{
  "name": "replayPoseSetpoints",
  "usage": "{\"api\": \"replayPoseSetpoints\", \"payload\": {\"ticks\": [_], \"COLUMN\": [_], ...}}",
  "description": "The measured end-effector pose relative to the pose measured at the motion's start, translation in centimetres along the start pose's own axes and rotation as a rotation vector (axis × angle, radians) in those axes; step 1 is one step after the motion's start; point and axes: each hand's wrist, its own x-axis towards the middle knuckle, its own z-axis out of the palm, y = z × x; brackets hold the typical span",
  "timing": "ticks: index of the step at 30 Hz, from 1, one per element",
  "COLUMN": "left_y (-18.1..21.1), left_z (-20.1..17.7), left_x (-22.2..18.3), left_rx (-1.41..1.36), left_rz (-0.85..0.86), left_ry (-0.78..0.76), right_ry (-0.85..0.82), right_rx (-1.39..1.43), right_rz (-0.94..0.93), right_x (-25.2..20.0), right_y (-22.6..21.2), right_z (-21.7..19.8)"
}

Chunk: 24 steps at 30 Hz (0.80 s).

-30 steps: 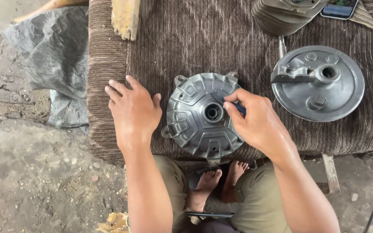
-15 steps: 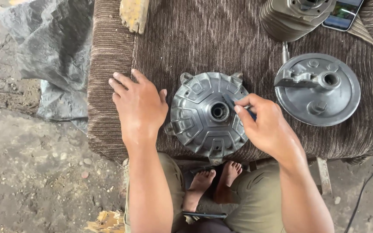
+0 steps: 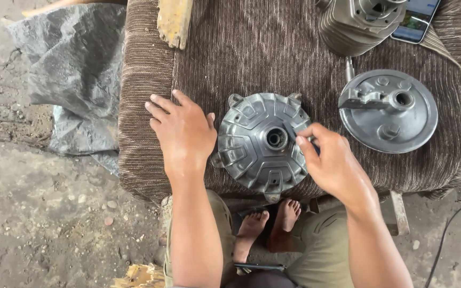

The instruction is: The person uses a blue-handled scraper to clean the surface of a circular metal part resting on a striped cushion. The person holds the part steady with the left hand while scraping with the right hand, working around the central hole and outer ridges.

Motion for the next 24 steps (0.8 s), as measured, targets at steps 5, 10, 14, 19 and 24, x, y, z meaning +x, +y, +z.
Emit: {"api": "replayPoseSetpoints", "payload": {"ticks": [5, 10, 14, 19, 24], "left_y": [-0.2, -0.1, -0.1, 0.0, 0.1], "left_z": [0.2, 0.2, -0.2, 0.4, 0.2], "left_x": [0.0, -0.2, -0.2, 0.1, 0.0], "left_rx": [-0.038, -0.04, -0.05, -0.026, -0.025], "left_rz": [0.011, 0.019, 0.019, 0.008, 0.004], "left_ry": [0.035, 0.047, 0.055, 0.054, 0.036], "right_ry": [0.109, 0.152, 0.139, 0.154, 0.219], "right_rx": [-0.036, -0.04, 0.006, -0.02, -0.01], "right_rz": [-0.157, -0.05, 0.063, -0.015, -0.035], "right_x": [1.5, -1.6, -2.1, 1.0, -0.6], "right_y": [0.4, 0.7, 0.7, 1.4, 0.9], "right_z": [1.3, 2.0, 2.2, 2.1, 3.1]}}
